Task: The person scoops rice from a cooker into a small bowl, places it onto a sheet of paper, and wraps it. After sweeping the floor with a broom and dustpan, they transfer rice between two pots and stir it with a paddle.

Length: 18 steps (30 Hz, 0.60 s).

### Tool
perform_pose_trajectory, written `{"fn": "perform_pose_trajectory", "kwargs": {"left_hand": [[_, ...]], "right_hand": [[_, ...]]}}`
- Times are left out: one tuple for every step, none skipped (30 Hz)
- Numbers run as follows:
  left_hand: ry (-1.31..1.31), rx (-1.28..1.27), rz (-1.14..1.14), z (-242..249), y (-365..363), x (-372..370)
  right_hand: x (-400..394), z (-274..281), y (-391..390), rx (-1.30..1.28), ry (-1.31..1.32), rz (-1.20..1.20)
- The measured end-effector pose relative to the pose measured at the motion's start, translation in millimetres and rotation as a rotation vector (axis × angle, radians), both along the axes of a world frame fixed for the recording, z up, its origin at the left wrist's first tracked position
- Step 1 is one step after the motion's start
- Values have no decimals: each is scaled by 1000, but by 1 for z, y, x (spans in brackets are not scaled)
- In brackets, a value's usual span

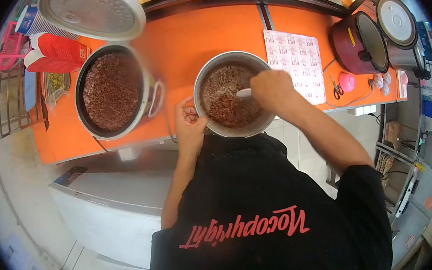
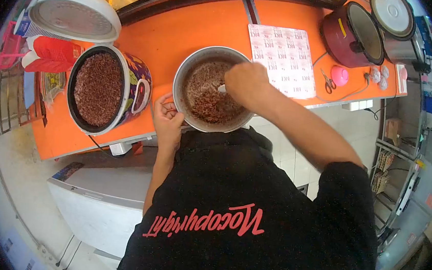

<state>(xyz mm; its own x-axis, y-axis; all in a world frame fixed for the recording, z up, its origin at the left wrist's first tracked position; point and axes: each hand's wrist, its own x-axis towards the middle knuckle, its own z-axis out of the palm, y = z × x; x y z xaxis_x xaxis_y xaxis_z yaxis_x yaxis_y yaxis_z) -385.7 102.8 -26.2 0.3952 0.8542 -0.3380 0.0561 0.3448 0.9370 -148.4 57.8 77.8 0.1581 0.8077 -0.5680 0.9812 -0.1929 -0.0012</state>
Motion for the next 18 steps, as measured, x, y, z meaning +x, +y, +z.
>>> {"fn": "perform_pose_trajectory", "kwargs": {"left_hand": [[0,-3,-6,-4,-1,-1],[-16,-11,41,-8,-1,-2],[-33,-19,89,-7,-1,0],[-36,-20,88,-6,-1,2],[-4,-14,101,-5,-1,4],[26,-8,123,0,0,7],[24,-9,138,5,1,9],[50,9,106,9,1,11],[79,26,70,11,1,10],[83,21,81,7,2,9],[89,58,38,2,4,8],[98,91,-8,-1,5,8],[104,83,-3,1,6,8],[91,65,6,3,5,7],[76,51,10,4,5,7],[76,49,5,5,4,7],[104,58,6,6,4,9],[131,67,12,7,3,10]], "right_hand": [[4,5,5,43,-80,77],[5,1,8,43,-83,72],[6,-6,11,-6,-137,160],[6,-11,11,-55,-190,249],[5,-14,9,-55,-193,252],[3,-15,9,-160,-87,226],[1,-15,9,-268,20,205],[0,-16,11,-272,18,223],[-2,-12,13,-361,103,99],[-4,-8,16,-449,188,-28],[1,-5,19,-451,187,-16],[8,-1,22,-376,126,50],[9,15,26,-304,69,114],[10,35,32,-365,6,80],[11,31,27,-371,11,76],[12,24,20,-345,-1,156],[12,16,15,-315,-16,235],[6,7,8,-310,29,244]]}}
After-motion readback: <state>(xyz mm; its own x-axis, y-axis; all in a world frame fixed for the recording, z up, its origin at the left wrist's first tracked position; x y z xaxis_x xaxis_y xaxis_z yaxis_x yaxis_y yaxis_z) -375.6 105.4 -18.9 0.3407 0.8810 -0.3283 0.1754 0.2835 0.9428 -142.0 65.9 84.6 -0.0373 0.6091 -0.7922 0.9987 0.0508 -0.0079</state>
